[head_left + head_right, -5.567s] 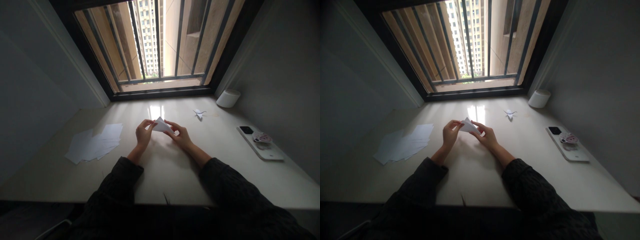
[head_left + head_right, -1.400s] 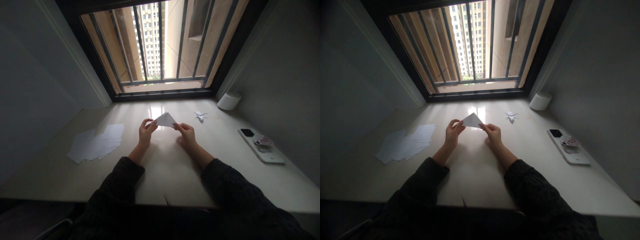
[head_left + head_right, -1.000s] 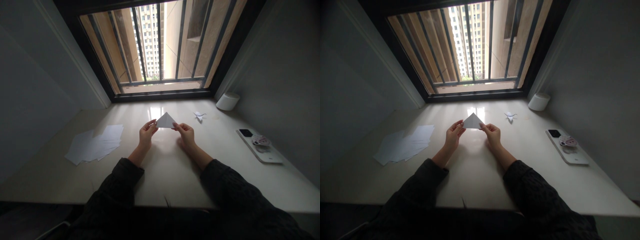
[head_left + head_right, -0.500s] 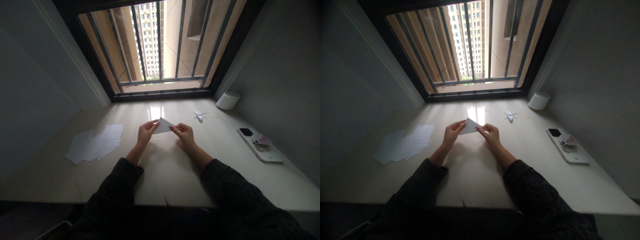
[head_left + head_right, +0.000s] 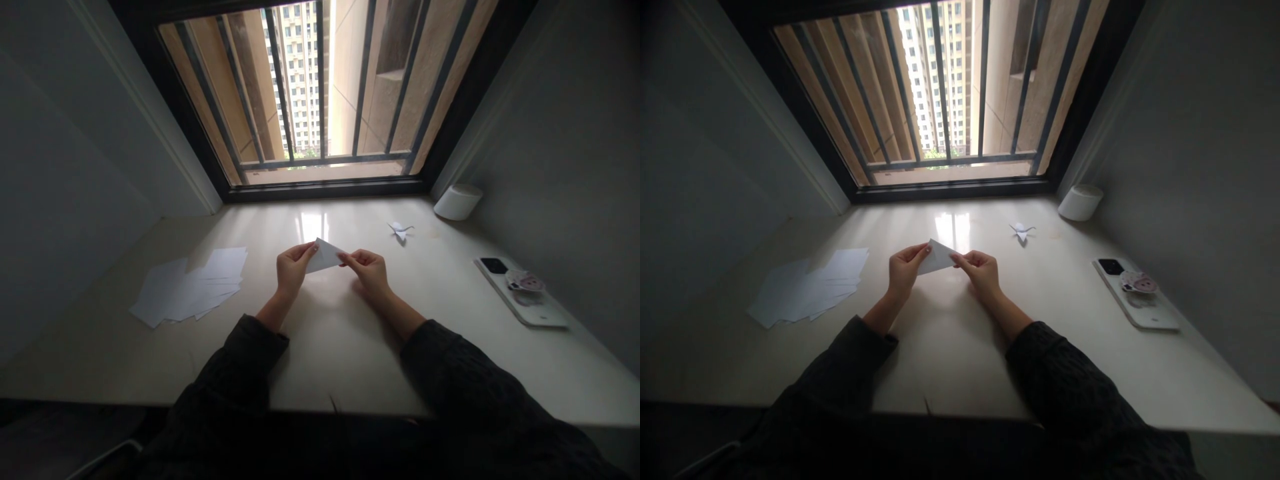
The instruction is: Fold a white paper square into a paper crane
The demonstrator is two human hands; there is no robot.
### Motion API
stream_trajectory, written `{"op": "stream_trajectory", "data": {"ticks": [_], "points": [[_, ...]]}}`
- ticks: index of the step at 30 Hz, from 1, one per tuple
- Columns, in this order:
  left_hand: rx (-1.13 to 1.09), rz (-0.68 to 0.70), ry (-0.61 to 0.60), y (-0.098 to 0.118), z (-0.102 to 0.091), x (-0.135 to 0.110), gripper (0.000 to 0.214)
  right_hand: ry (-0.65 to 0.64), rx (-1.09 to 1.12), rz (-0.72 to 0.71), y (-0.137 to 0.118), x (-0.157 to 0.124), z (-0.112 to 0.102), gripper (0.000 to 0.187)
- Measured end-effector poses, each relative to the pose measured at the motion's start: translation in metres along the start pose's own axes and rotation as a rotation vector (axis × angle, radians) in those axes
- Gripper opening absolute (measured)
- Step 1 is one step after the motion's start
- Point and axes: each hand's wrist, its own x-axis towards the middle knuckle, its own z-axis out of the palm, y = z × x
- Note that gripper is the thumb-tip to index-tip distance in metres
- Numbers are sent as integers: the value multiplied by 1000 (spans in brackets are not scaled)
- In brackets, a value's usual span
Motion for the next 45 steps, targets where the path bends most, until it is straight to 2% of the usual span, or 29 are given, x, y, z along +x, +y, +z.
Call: {"op": "stream_trajectory", "data": {"ticks": [9, 14, 29, 37, 41, 45], "points": [[15, 21, -8, -2, -1, -1, 28, -31, 11, -42, -1, -2, 2, 30], [34, 35, -48, -5, -1, -2, 28, -124, 18, -80, -4, -7, 6, 43], [89, 93, -43, -2, 0, -7, 25, -28, -1, -74, 3, -6, 6, 34], [97, 88, -43, -2, 0, -7, 25, -36, -50, -90, 5, -5, 5, 27], [70, 40, -60, -5, -2, -4, 27, -43, -70, -119, 7, -5, 3, 27], [18, -82, -149, -11, -6, 3, 32, -52, -111, -157, 7, -4, 1, 26]]}}
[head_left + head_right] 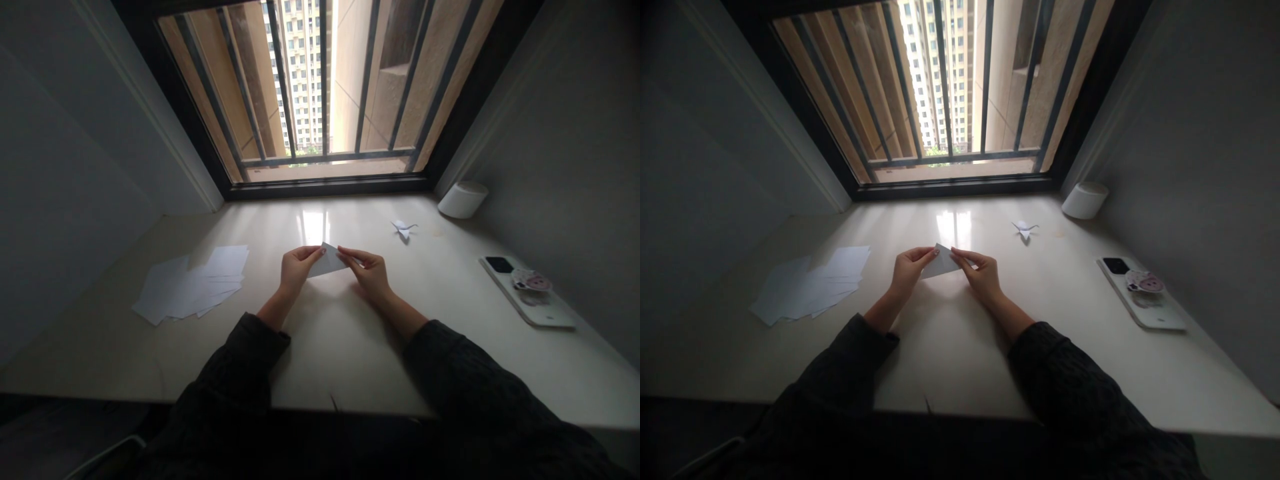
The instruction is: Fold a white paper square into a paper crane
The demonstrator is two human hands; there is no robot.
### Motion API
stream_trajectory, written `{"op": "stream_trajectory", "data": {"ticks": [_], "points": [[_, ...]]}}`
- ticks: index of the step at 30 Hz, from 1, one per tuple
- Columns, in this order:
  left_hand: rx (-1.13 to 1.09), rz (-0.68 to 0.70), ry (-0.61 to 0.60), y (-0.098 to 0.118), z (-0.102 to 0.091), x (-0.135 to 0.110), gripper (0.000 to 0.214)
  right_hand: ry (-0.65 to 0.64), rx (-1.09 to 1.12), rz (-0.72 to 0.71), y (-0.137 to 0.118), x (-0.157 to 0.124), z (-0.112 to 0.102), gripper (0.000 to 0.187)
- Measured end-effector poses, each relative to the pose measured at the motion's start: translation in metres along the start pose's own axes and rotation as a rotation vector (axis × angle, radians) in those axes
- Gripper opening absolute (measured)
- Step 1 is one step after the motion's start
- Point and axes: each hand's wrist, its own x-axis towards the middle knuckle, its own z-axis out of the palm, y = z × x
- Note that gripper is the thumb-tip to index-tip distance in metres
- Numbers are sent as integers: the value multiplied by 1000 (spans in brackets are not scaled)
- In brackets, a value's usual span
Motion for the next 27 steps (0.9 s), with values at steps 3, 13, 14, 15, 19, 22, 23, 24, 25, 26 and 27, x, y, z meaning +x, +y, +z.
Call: {"op": "stream_trajectory", "data": {"ticks": [3, 13, 14, 15, 19, 22, 23, 24, 25, 26, 27], "points": [[-22, -43, -38, -3, -3, 3, 35, -17, -20, -15, 1, 1, -2, 26], [29, -93, -5, 1, -2, 2, 37, 14, 1, 30, -1, 2, -1, 54], [15, -93, 7, 1, -1, 1, 38, 32, 24, 56, -2, 2, 0, 63], [1, -92, 20, 0, 0, 1, 39, 49, 51, 80, -2, 3, 1, 70], [-35, -86, 74, 1, 4, -3, 37, 85, 149, 155, 1, 4, 4, 78], [-58, -78, 115, 3, 8, -6, 35, 53, 224, 249, 1, 3, 7, 71], [-73, -79, 124, 3, 10, -8, 35, 23, 247, 285, 0, 2, 8, 63], [-91, -81, 129, 3, 11, -9, 35, -10, 266, 319, -1, 1, 10, 54], [-110, -83, 135, 3, 13, -11, 35, -41, 276, 347, -2, -1, 11, 44], [-126, -85, 139, 2, 14, -12, 34, -56, 276, 367, -4, -2, 13, 38], [-136, -86, 143, 2, 16, -13, 34, -60, 269, 381, -5, -3, 14, 36]]}}
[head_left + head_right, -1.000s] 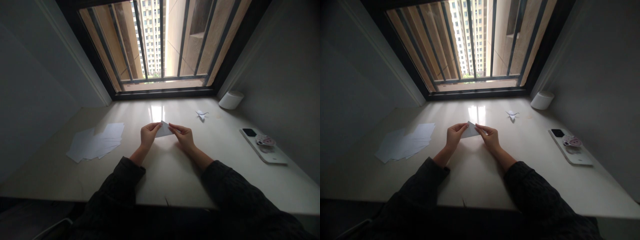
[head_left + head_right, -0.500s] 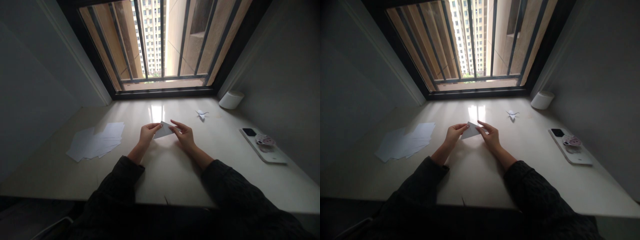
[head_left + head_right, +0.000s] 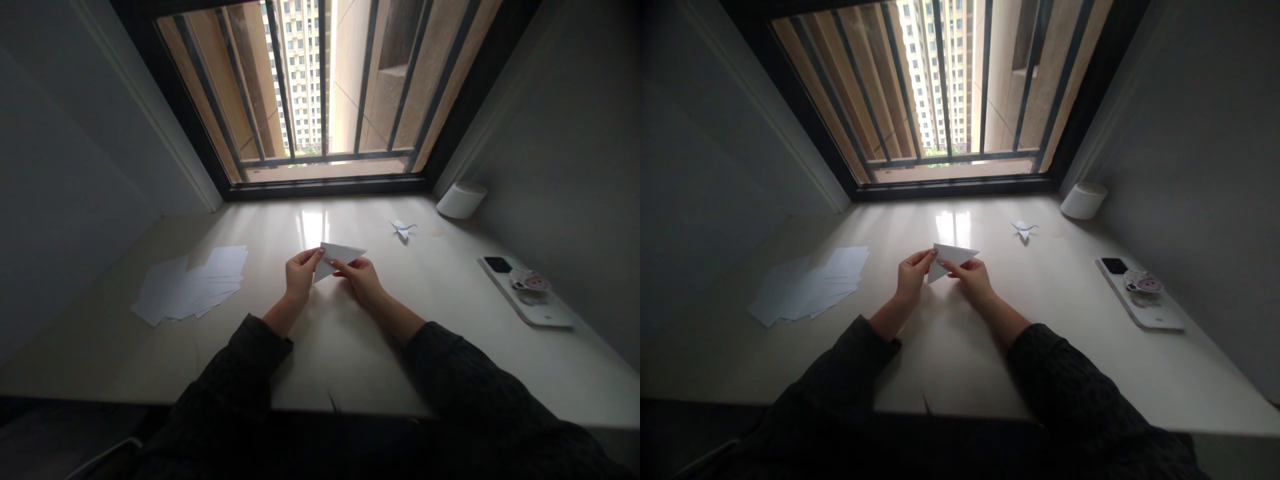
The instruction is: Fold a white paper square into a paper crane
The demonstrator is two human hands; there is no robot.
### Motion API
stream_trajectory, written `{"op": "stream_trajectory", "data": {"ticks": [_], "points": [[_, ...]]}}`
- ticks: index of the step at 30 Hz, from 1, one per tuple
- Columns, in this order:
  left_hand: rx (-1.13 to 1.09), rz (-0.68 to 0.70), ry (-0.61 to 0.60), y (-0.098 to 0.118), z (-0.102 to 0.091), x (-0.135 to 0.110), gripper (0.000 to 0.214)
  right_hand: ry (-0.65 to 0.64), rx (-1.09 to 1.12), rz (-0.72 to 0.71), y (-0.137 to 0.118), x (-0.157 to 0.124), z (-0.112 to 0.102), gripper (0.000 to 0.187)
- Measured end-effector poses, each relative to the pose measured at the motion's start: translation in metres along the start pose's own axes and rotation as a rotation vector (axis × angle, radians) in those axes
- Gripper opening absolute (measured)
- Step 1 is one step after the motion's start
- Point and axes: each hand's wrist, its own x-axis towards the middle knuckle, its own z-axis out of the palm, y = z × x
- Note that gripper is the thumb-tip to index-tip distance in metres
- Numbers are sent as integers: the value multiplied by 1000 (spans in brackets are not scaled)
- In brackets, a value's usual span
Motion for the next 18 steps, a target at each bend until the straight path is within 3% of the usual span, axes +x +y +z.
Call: {"op": "stream_trajectory", "data": {"ticks": [7, 18], "points": [[41, 10, -6, -1, 3, -5, 34, 83, -24, -26, 3, 1, 1, 34], [103, 85, -207, 2, -4, 5, 26, 98, -159, -109, -1, 2, -4, 35]]}}
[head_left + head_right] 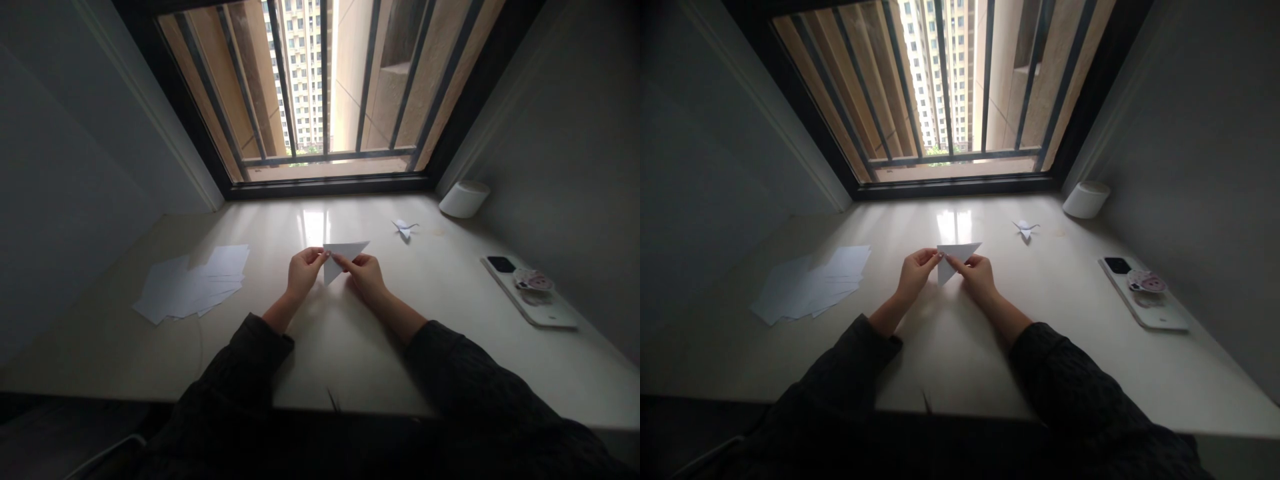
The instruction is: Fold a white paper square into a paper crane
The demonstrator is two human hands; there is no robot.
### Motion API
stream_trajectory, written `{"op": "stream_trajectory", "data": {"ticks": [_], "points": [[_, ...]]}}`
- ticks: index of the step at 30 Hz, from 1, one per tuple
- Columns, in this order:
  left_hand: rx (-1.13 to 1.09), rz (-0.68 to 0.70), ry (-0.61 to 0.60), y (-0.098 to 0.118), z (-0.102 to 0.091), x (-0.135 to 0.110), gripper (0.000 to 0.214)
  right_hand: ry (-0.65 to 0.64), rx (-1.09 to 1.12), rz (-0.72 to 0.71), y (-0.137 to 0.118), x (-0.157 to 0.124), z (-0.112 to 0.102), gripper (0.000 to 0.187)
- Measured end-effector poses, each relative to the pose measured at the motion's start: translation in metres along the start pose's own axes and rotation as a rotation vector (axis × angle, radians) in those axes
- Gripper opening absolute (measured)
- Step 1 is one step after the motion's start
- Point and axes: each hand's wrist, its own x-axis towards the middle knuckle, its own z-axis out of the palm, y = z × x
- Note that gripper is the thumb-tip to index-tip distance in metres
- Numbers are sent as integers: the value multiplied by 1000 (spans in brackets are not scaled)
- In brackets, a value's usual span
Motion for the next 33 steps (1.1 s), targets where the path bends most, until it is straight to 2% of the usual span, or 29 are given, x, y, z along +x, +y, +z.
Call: {"op": "stream_trajectory", "data": {"ticks": [6, 10, 16, 22, 28, 31, 33], "points": [[83, -43, 78, 3, 1, -4, 29, -11, -66, 9, 0, 2, -2, 37], [54, -28, 191, 3, 4, -6, 31, -31, -125, 1, -1, 0, -1, 42], [16, -42, 267, 0, 0, -1, 32, -109, -148, 0, -1, 0, -2, 42], [28, -40, 275, -1, -2, 1, 29, -144, -95, 10, 5, 2, -2, 40], [138, 138, 214, 1, 0, -5, 25, -175, -133, -60, 8, 6, -6, 42], [161, 151, 227, 2, 2, -7, 26, -210, -133, -56, 12, 8, -6, 41], [132, 138, 212, 3, 3, -6, 27, -190, -140, -70, 15, 8, -5, 42]]}}
